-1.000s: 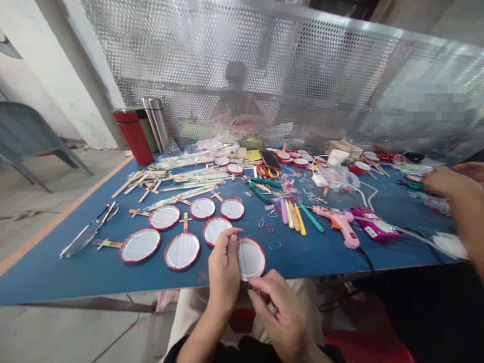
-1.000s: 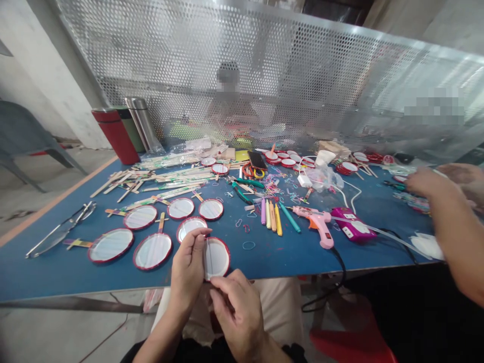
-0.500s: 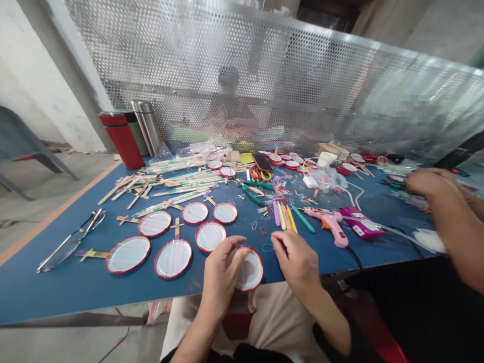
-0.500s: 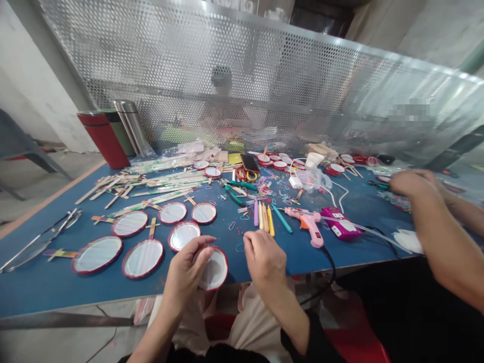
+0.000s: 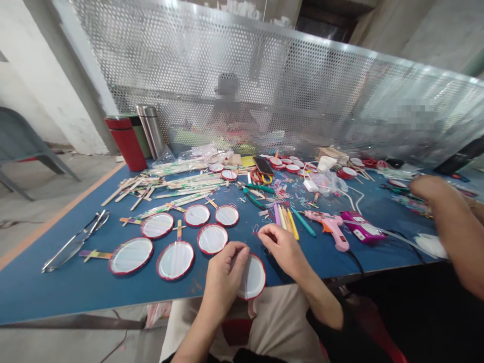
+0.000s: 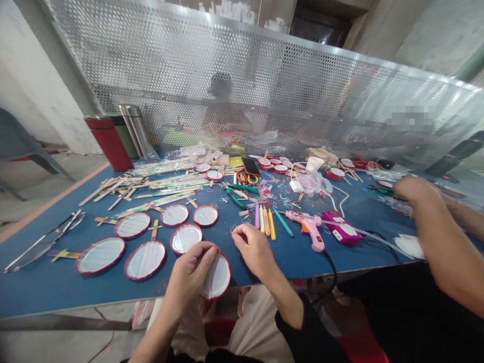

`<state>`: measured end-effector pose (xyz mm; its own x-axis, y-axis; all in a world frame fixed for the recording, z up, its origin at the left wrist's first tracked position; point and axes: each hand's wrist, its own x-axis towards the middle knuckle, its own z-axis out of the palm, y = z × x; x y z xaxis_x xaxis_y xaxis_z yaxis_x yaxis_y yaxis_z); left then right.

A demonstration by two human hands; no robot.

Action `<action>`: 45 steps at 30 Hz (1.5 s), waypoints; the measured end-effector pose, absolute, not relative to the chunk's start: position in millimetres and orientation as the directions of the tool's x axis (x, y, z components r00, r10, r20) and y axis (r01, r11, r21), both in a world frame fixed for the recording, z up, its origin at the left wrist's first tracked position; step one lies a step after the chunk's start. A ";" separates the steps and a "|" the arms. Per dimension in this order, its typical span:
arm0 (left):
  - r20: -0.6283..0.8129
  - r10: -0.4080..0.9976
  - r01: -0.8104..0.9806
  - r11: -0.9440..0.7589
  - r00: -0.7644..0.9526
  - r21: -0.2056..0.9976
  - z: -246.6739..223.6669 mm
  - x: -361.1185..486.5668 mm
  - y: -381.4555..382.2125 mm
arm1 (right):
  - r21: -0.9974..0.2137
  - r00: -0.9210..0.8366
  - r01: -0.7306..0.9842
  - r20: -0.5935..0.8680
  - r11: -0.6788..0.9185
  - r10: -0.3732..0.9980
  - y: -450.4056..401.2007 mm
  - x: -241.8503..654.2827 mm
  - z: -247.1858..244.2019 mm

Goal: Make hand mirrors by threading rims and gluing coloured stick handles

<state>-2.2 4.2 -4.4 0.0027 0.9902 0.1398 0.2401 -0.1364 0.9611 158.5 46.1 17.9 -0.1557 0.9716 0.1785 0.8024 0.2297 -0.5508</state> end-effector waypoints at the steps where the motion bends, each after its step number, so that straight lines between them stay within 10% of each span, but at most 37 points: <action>1: 0.118 0.993 0.197 -0.116 0.005 0.973 -4.8 -3.0 4.5 | -0.709 -0.165 0.671 0.141 0.216 0.976 42.0 157.3 18.3; 5: 0.057 0.997 0.030 -0.059 0.058 0.998 -3.6 -6.2 4.6 | -0.990 -0.255 0.139 -0.005 0.031 0.967 24.3 147.9 19.4; 20: 0.028 0.984 -0.006 -0.027 0.174 1.000 3.1 -6.4 9.1 | -0.950 -0.060 -0.289 -0.103 -0.116 0.993 13.8 130.8 14.3; 30: 0.019 0.994 0.006 -0.020 0.111 1.000 1.7 -5.6 3.9 | -0.985 0.012 0.058 0.162 0.161 0.987 14.8 143.5 19.1; 35: 0.012 1.000 -0.005 -0.012 -0.006 1.000 -2.7 -3.5 1.9 | -0.850 -0.074 0.426 0.307 0.309 0.949 -13.0 145.2 20.8; 45: 0.106 0.974 0.189 -0.068 -0.198 0.980 -8.0 2.2 1.8 | -0.628 -0.208 0.600 0.476 0.495 0.855 -53.5 131.1 -6.1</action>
